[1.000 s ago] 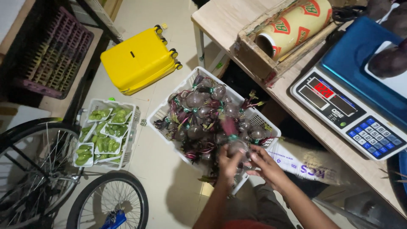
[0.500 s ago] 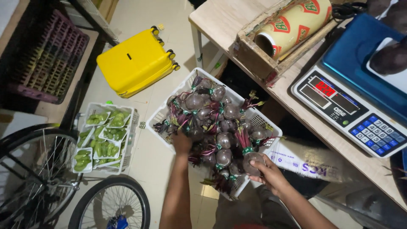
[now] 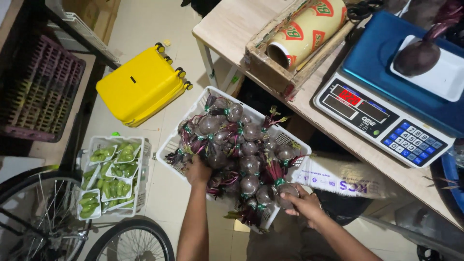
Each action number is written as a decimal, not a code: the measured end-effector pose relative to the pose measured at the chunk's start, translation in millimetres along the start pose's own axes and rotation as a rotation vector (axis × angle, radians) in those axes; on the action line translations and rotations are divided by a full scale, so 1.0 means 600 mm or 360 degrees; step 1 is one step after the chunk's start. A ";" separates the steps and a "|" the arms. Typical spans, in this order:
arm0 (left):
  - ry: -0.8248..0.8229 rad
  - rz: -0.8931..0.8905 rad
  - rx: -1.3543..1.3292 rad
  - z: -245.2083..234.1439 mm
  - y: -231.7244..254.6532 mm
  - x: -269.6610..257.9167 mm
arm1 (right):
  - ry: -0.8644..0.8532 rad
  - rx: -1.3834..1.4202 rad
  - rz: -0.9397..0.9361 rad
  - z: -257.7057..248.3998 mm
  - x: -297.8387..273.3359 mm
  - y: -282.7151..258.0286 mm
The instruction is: Weighing individual beetroots on a digital scale and wrapping them in plastic film for packaging.
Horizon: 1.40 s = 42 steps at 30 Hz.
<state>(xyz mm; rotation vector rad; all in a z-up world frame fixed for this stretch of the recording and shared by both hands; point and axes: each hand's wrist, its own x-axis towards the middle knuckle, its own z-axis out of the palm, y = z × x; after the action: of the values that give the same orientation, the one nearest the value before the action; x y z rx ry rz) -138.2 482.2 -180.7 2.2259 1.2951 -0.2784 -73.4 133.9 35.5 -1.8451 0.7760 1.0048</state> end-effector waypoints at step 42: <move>0.0190 0.0314 -0.0781 -0.095 0.143 -0.136 | -0.0776 0.1175 0.0255 0.014 0.035 -0.043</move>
<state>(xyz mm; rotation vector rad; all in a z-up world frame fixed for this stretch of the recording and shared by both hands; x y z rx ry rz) -112.3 419.6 -68.2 1.9428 1.0516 0.2283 -45.1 150.3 24.6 -0.8756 0.8461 1.0267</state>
